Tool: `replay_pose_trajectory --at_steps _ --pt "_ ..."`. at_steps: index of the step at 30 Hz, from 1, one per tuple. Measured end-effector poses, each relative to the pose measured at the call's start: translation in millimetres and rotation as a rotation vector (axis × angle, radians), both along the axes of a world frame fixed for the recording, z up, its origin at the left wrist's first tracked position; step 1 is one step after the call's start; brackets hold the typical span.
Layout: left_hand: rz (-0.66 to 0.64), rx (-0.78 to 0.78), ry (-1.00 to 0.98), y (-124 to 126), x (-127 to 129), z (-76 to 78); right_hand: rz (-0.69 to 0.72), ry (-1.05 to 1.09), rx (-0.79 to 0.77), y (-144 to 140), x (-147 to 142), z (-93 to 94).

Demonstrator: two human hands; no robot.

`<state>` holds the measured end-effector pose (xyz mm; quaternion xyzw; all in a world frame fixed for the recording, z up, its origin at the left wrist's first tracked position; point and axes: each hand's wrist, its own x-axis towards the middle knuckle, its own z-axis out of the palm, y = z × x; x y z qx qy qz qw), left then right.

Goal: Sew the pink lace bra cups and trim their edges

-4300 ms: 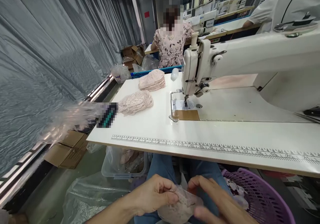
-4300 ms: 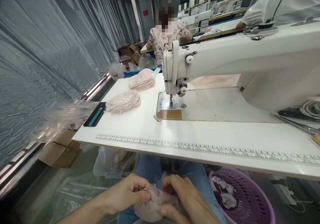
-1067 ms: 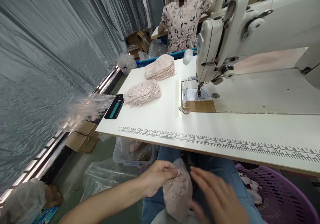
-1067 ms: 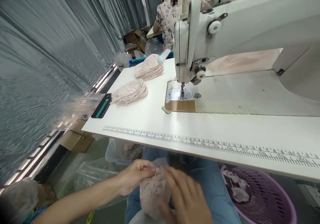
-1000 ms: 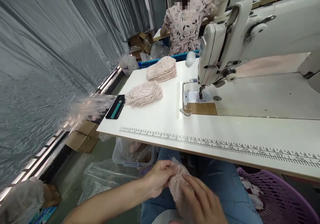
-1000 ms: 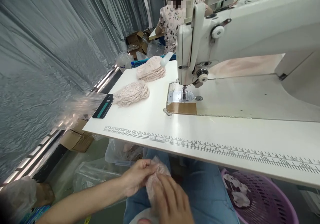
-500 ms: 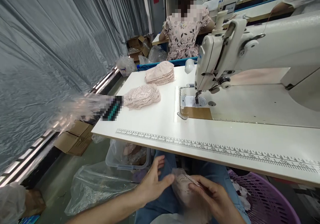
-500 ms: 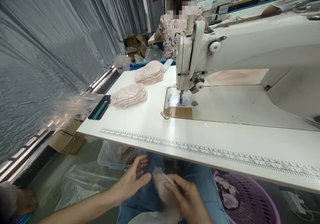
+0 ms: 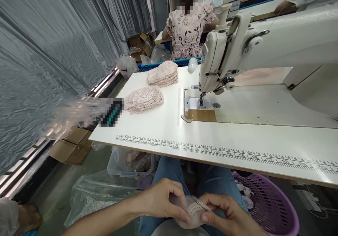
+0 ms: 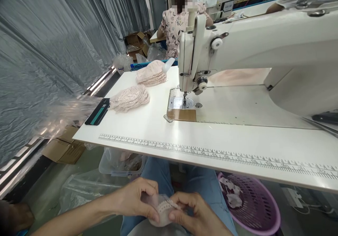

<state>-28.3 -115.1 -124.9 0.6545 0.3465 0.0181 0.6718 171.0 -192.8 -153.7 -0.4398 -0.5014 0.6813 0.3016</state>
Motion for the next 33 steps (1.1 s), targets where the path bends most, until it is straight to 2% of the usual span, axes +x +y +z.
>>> replay_pose_trajectory --at_steps 5,10,13,16,20,25,29,33 --pt "-0.03 -0.089 0.082 1 -2 4.7 0.013 0.033 0.007 5 -4 1.2" --pt "0.0 -0.212 0.123 1 -1 10.7 0.018 0.084 -0.028 4 -2 0.6" --pt "-0.071 -0.27 0.111 4 -2 17.1 0.023 0.112 -0.068 2 3 -2.1" --pt "-0.164 -0.207 0.133 6 -2 20.4 0.033 0.13 -0.107 -1 8 -6.2" --pt "-0.215 -0.175 0.131 5 -1 17.4 0.062 0.133 -0.138 -2 12 -8.8" --pt "-0.223 -0.203 0.109 5 -1 15.1 0.101 0.17 -0.173 0 8 -8.1" --pt "-0.219 -0.242 0.105 7 -3 16.6 0.081 0.18 -0.188 1 7 -10.8" --pt "-0.234 -0.211 0.13 9 -4 16.6 0.065 0.183 -0.199 1 10 -14.2"
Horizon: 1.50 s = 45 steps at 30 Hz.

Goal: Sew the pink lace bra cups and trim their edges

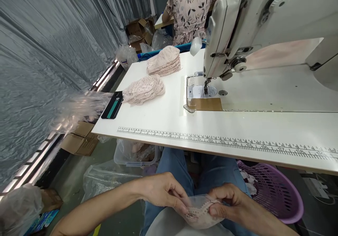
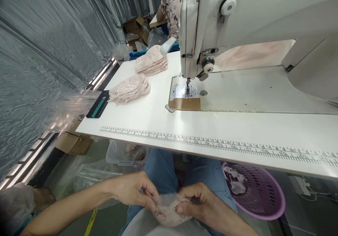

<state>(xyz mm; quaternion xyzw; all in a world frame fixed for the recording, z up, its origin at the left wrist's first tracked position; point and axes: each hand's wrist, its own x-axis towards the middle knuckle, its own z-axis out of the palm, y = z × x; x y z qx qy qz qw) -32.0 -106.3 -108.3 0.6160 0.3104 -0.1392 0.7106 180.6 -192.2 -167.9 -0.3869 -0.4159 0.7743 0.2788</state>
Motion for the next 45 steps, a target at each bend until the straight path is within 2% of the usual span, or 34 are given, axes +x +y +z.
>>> replay_pose_trajectory --at_steps 7,14,20,22,28,33,36,43,45 --pt "0.006 -0.022 -0.002 0 0 -2.2 -0.016 0.015 -0.052 -1 4 -0.4" --pt "0.024 -0.016 -0.001 -7 -4 -15.4 -0.041 0.021 -0.08 -1 7 2.2" --pt "0.035 -0.145 -0.032 -5 -3 -14.3 -0.014 0.024 -0.042 -2 5 1.7" --pt "0.065 -0.168 -0.008 -7 1 -14.5 -0.005 0.015 -0.013 -3 1 1.4" --pt "0.216 -0.08 0.075 -17 12 -17.6 -0.025 -0.075 0.043 -5 -1 11.5" --pt "0.136 -0.111 -0.006 -15 9 -8.5 -0.026 -0.295 0.09 -9 4 28.8" --pt "0.103 -0.128 -0.021 -14 6 -6.4 0.014 -0.361 0.131 -11 3 33.2" --pt "0.05 0.011 -0.071 -12 2 -5.8 0.011 -0.431 0.226 -17 0 24.2" --pt "0.038 0.054 -0.072 -12 2 -3.1 0.046 -0.469 0.238 -19 0 21.9"
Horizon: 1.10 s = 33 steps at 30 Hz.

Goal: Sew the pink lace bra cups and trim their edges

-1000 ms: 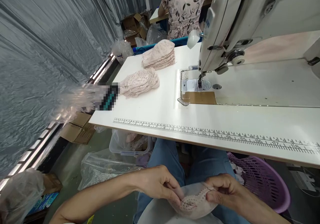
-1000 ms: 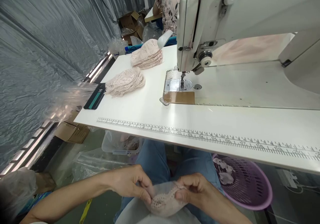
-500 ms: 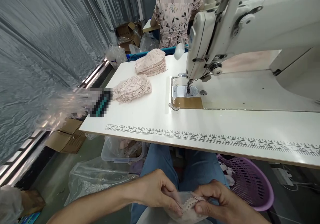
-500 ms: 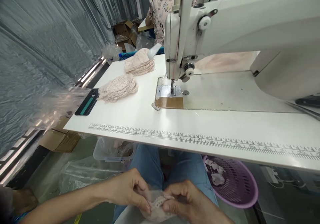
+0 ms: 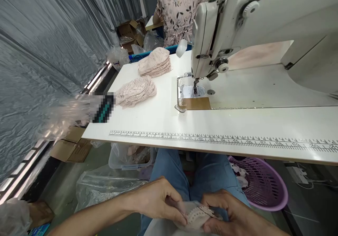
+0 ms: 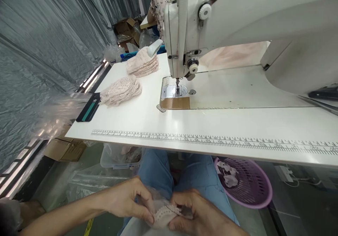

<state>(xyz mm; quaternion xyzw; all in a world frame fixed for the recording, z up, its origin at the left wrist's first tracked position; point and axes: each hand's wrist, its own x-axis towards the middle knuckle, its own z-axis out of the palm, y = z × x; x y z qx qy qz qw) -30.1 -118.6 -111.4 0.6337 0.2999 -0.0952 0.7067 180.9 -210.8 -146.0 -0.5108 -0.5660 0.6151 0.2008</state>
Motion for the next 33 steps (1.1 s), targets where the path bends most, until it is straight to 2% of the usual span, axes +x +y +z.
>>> replay_pose_trajectory --at_steps 7,12,16,27,33 --pt "-0.039 0.098 0.045 1 3 7.9 0.023 -0.081 -0.056 1 1 8.6" --pt "-0.081 0.111 0.039 1 5 6.1 0.005 0.081 -0.066 5 -2 9.3" --pt "-0.079 0.098 0.031 1 4 3.3 0.013 0.227 -0.114 7 -5 2.8" --pt "-0.079 0.038 0.054 3 9 6.2 -0.003 0.28 -0.17 16 -13 6.5" --pt "-0.083 -0.014 0.085 7 6 1.4 -0.003 0.314 -0.19 15 -2 1.7"
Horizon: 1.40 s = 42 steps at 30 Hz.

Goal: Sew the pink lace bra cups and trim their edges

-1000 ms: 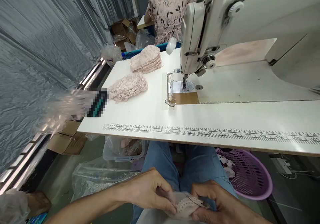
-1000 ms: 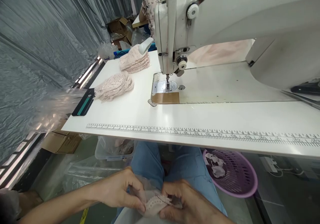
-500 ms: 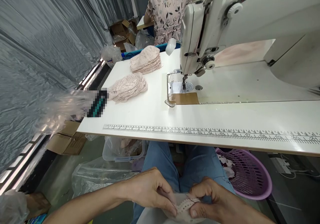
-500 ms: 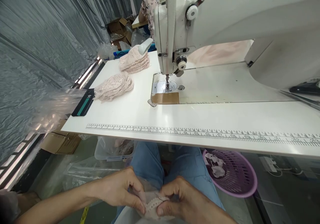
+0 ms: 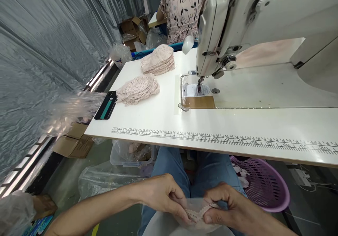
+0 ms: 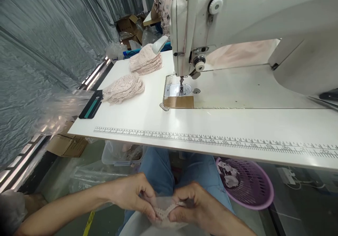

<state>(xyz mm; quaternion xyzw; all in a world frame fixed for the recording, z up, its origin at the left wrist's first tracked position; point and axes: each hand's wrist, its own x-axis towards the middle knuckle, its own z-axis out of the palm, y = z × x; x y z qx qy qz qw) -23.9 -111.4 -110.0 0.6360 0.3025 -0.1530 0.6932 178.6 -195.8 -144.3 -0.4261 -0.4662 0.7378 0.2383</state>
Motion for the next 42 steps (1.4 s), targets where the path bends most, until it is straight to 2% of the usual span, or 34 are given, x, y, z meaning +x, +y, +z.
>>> replay_pose_trajectory --at_steps 9,17,23,29,34,39,42 --pt "0.027 -0.226 -0.035 8 -6 -12.6 0.008 0.007 -0.035 -5 19 -22.7" --pt "0.044 -0.269 -0.045 7 -10 -16.3 -0.012 0.026 -0.038 -7 21 -33.4" --pt "0.022 -0.281 -0.024 14 -9 -7.9 -0.005 0.038 -0.105 -6 19 -38.5" --pt "0.035 -0.306 -0.088 17 -14 -14.6 -0.003 -0.013 -0.137 0 13 -29.0" --pt "-0.001 -0.247 -0.078 13 -15 -17.1 0.073 -0.145 0.014 2 -1 -8.1" --pt "0.149 0.02 -0.045 -3 1 -12.3 0.063 -0.354 0.14 2 -13 10.5" --pt "0.219 0.022 -0.059 -8 4 -8.9 0.061 -0.408 0.159 2 -11 17.2"
